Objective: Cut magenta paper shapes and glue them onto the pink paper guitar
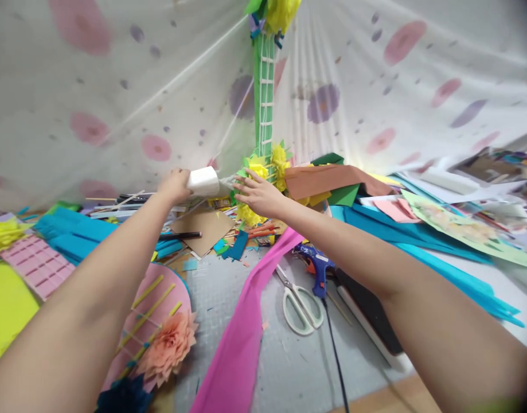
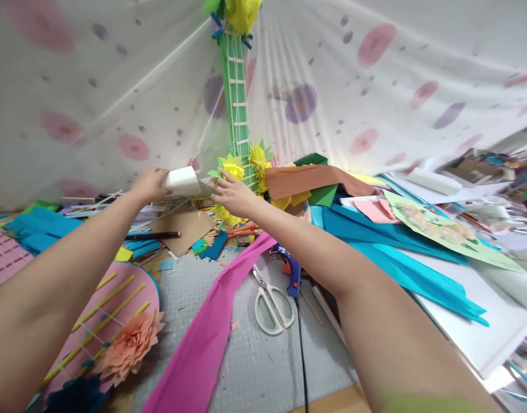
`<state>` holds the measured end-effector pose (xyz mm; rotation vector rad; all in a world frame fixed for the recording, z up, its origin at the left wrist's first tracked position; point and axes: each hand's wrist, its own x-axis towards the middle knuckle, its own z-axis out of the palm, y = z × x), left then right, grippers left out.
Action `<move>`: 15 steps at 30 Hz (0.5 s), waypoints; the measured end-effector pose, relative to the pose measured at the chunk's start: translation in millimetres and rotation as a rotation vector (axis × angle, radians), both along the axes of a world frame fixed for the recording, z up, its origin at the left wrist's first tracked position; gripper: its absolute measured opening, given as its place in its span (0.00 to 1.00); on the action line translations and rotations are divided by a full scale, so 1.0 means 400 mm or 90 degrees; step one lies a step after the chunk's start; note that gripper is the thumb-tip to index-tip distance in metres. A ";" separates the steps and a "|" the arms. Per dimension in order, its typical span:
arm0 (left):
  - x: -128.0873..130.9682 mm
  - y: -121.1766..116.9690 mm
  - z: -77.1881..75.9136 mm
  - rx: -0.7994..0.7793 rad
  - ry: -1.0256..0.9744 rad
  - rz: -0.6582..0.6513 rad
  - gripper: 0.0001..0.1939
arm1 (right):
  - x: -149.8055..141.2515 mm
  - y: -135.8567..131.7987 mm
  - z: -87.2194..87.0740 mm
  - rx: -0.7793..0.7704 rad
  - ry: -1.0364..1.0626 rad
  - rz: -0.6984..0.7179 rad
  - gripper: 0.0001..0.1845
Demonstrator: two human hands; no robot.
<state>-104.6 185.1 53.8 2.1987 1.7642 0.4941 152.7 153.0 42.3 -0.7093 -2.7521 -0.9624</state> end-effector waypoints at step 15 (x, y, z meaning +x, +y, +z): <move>0.212 -0.125 -0.220 0.076 0.320 -0.209 0.40 | 0.047 -0.006 0.042 0.023 -0.021 0.012 0.15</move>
